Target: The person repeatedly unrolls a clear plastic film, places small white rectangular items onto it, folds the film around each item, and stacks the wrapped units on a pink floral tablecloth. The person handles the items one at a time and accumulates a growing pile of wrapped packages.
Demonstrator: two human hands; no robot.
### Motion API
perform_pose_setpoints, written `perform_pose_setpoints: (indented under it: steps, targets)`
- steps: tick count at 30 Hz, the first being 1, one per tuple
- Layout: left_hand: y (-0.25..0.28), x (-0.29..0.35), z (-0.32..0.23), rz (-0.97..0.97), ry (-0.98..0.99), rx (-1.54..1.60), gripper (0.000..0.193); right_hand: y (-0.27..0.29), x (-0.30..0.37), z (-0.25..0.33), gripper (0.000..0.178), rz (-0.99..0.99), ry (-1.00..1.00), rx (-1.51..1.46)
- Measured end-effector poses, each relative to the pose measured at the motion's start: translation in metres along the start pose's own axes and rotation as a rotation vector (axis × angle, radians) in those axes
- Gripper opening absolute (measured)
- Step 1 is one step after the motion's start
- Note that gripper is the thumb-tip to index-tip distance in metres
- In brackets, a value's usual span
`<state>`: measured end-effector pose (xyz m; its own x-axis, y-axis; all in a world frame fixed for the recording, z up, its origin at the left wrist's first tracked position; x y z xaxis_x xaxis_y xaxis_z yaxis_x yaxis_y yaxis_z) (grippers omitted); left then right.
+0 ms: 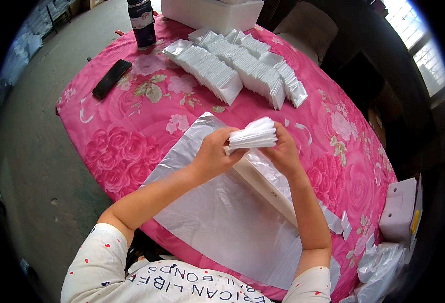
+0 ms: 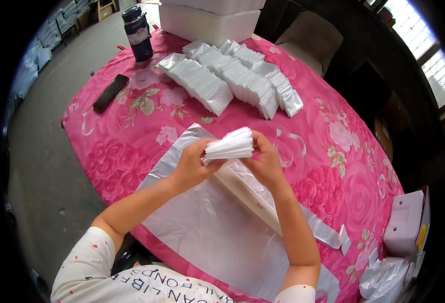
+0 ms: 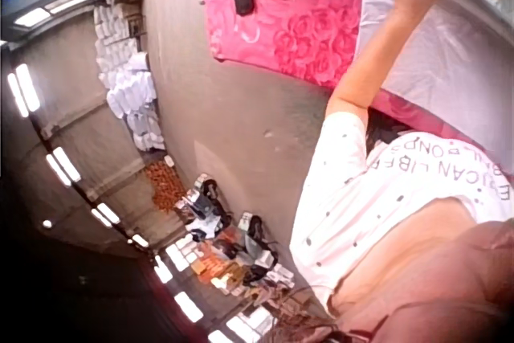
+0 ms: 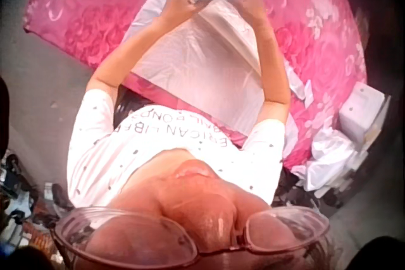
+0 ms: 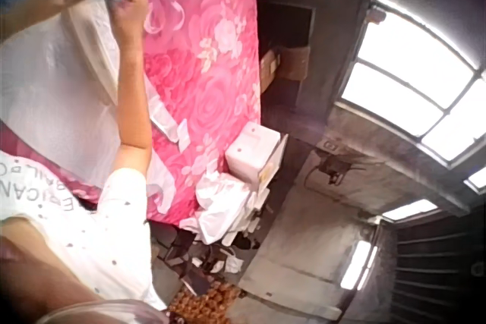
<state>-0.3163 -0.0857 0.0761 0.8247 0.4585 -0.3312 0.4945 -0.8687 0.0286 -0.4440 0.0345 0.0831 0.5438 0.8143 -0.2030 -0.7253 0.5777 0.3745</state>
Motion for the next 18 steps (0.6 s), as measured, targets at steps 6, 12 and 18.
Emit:
perform_pose_setpoints:
  steps: [6, 12, 18]
  targets:
    - [0.013, -0.062, 0.063, -0.131, 0.132, -0.174, 0.036, -0.002, -0.101, -0.063, 0.042, 0.079, -0.130, -0.055]
    - [0.025, -0.093, 0.108, -0.326, 0.208, -0.322, 0.033, -0.017, -0.108, -0.083, 0.055, -0.375, -0.194, 0.499]
    - [0.019, -0.090, 0.090, -0.229, 0.344, -0.316, 0.042, -0.063, -0.086, -0.079, 0.085, -0.131, -0.121, 0.801]
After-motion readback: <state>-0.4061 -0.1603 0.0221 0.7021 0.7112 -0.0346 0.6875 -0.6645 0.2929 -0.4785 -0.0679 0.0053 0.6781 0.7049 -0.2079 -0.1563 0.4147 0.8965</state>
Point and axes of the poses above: each hand's wrist, its own x-axis away from the middle knuckle, its own y-axis out of the back of the hand, z = x × y, the point moved 4 cm from there along -x, towards the middle knuckle, and after that the axes turned 6 degrees about x, right-handed, at the moved point
